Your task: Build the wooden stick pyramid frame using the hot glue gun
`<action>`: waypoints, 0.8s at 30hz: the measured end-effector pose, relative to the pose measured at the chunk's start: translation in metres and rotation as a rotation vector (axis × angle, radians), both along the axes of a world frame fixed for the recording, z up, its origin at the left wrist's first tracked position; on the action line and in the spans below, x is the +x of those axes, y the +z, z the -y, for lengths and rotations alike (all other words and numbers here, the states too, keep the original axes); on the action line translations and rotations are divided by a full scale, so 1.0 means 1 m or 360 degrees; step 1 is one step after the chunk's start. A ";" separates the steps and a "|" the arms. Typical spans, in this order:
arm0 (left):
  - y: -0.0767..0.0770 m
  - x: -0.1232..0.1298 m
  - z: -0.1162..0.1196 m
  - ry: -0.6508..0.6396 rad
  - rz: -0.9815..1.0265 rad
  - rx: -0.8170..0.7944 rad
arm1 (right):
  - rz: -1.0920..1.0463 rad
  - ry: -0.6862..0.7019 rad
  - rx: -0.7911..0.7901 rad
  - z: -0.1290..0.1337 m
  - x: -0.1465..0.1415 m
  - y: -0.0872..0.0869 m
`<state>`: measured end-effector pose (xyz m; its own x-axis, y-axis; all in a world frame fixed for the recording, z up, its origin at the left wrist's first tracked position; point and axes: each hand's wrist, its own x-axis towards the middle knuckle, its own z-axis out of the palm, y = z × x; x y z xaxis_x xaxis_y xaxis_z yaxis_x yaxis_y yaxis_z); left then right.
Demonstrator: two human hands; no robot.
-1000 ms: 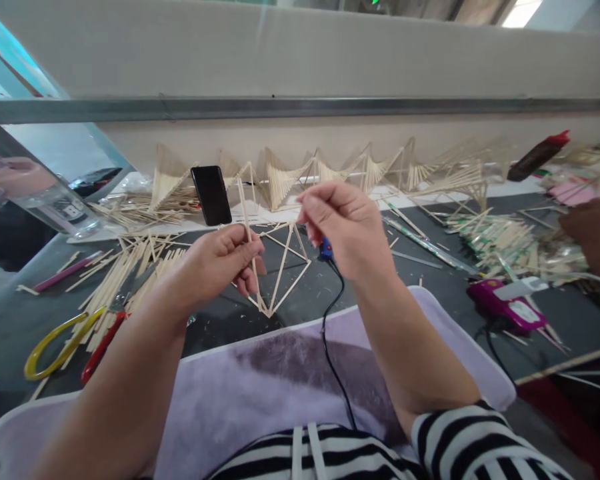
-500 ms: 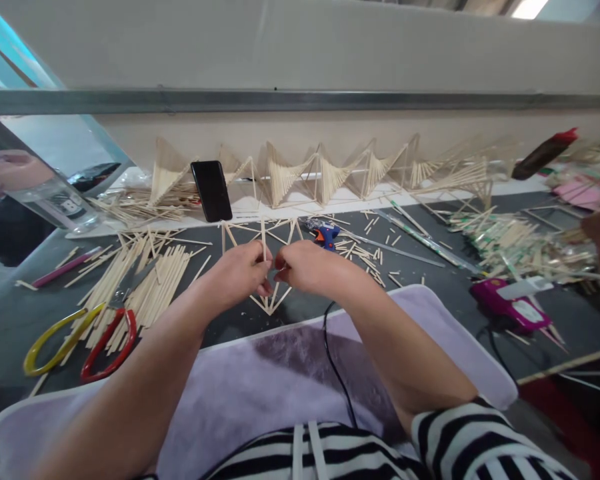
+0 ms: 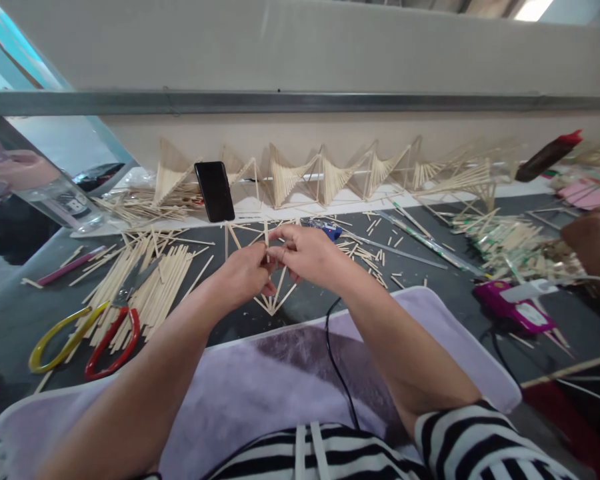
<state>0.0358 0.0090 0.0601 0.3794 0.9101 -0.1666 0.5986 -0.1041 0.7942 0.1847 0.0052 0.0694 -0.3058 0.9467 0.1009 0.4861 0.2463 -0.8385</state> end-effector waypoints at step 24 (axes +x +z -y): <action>0.013 -0.062 -0.044 0.0510 0.0337 0.0547 | 0.0369 -0.0358 0.0580 -0.010 -0.036 -0.049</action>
